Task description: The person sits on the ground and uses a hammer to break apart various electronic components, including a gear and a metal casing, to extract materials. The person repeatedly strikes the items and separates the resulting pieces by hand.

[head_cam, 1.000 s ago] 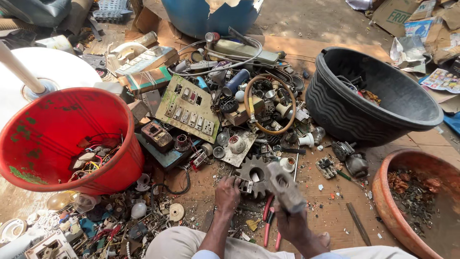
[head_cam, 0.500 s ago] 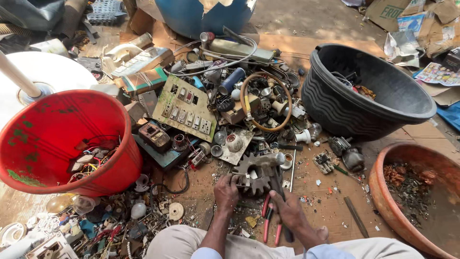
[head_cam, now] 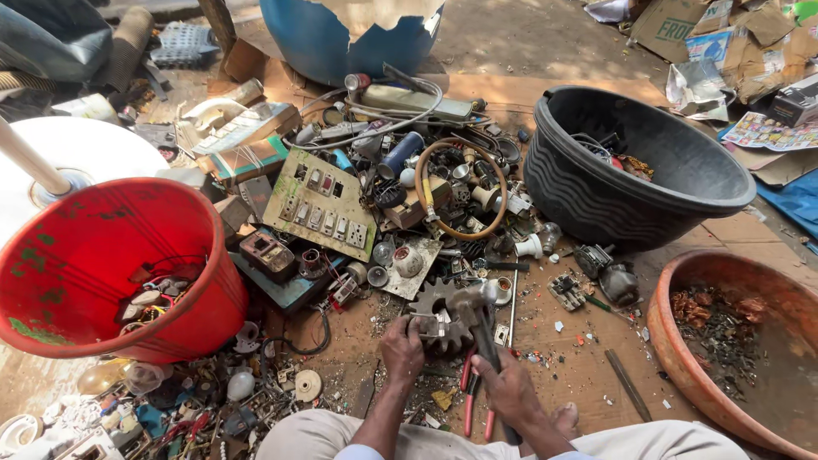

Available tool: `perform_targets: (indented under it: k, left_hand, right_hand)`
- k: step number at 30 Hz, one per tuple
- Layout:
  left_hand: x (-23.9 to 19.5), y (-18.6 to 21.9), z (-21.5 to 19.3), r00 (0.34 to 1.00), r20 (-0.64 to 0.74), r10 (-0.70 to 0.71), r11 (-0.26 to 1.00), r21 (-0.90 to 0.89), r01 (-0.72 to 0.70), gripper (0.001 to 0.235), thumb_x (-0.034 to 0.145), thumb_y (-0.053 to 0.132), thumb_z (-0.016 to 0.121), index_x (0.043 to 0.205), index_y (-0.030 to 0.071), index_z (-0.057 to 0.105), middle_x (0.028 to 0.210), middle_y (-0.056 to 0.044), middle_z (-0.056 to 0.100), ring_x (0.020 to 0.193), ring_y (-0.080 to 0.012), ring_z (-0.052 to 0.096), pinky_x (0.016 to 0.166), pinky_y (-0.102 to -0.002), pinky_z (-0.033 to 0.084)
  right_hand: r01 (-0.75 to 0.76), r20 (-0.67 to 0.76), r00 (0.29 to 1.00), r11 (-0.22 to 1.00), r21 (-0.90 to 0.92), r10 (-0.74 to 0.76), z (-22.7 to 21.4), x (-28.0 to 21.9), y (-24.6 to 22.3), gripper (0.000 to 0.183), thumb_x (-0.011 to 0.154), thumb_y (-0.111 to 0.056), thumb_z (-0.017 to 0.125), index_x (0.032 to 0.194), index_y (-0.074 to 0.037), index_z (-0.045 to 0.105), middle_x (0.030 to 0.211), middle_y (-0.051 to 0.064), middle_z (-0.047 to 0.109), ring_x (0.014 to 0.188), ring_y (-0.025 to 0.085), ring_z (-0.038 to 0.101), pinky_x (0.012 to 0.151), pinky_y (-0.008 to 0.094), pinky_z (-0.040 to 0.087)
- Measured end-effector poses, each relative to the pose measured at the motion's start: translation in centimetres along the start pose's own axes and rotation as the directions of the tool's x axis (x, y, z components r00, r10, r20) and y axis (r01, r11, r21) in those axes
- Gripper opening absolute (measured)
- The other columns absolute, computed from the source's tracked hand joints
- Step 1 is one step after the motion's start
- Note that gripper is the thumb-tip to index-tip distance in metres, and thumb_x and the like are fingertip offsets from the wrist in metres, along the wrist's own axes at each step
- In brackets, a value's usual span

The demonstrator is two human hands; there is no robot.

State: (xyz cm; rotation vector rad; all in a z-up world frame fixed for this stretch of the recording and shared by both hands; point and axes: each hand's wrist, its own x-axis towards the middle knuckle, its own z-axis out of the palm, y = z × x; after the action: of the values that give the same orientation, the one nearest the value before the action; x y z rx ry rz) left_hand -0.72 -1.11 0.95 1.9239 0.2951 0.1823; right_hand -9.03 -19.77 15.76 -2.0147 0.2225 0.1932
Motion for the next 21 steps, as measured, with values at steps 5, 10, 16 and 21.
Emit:
perform_targets:
  k: [5, 10, 16, 21]
  left_hand:
    - [1.3, -0.5, 3.5, 0.968, -0.208, 0.141, 0.985, 0.128, -0.116, 0.039, 0.099, 0.040, 0.062, 0.100, 0.003, 0.076, 0.089, -0.015, 0.074, 0.072, -0.0216, 0.070, 0.056, -0.038, 0.060]
    - [1.5, -0.6, 2.3, 0.969, -0.234, 0.079, 0.971, 0.237, -0.022, 0.044, 0.095, 0.044, 0.066, 0.103, 0.002, 0.077, 0.087, -0.015, 0.073, 0.068, -0.0221, 0.070, 0.051, -0.038, 0.060]
    - [0.8, -1.3, 1.2, 0.920, -0.295, 0.259, 0.956, 0.212, -0.202, 0.030, 0.099, 0.031, 0.066, 0.094, 0.005, 0.079, 0.087, -0.011, 0.074, 0.071, -0.0186, 0.070, 0.057, -0.035, 0.061]
    - [-1.6, -1.5, -1.1, 0.987, -0.160, -0.032, 0.984, 0.169, 0.059, 0.025, 0.097, 0.027, 0.066, 0.096, 0.006, 0.078, 0.085, -0.009, 0.074, 0.066, -0.0185, 0.069, 0.053, -0.035, 0.059]
  right_hand:
    - [0.203, -0.162, 0.961, 0.968, -0.149, -0.226, -1.7, -1.3, -3.8, 0.034, 0.093, -0.041, 0.062, 0.101, -0.008, 0.058, 0.052, 0.002, 0.054, 0.042, 0.014, 0.059, 0.039, 0.034, 0.046]
    - [0.035, -0.045, 0.998, 0.950, -0.311, -0.051, 0.6, 0.3, -0.5, 0.040, 0.096, -0.049, 0.058, 0.104, -0.010, 0.059, 0.059, 0.002, 0.057, 0.048, 0.015, 0.059, 0.047, 0.038, 0.048]
    - [-0.110, 0.053, 0.989, 0.919, -0.379, 0.140, 0.3, 2.5, -1.0, 0.042, 0.097, -0.052, 0.056, 0.105, -0.012, 0.061, 0.061, 0.002, 0.056, 0.049, 0.018, 0.057, 0.048, 0.039, 0.050]
    - [0.218, -0.109, 0.960, 0.932, -0.290, -0.259, 0.3, -0.6, -3.7, 0.047, 0.092, -0.049, 0.058, 0.109, -0.006, 0.061, 0.054, 0.007, 0.057, 0.046, 0.022, 0.062, 0.045, 0.043, 0.049]
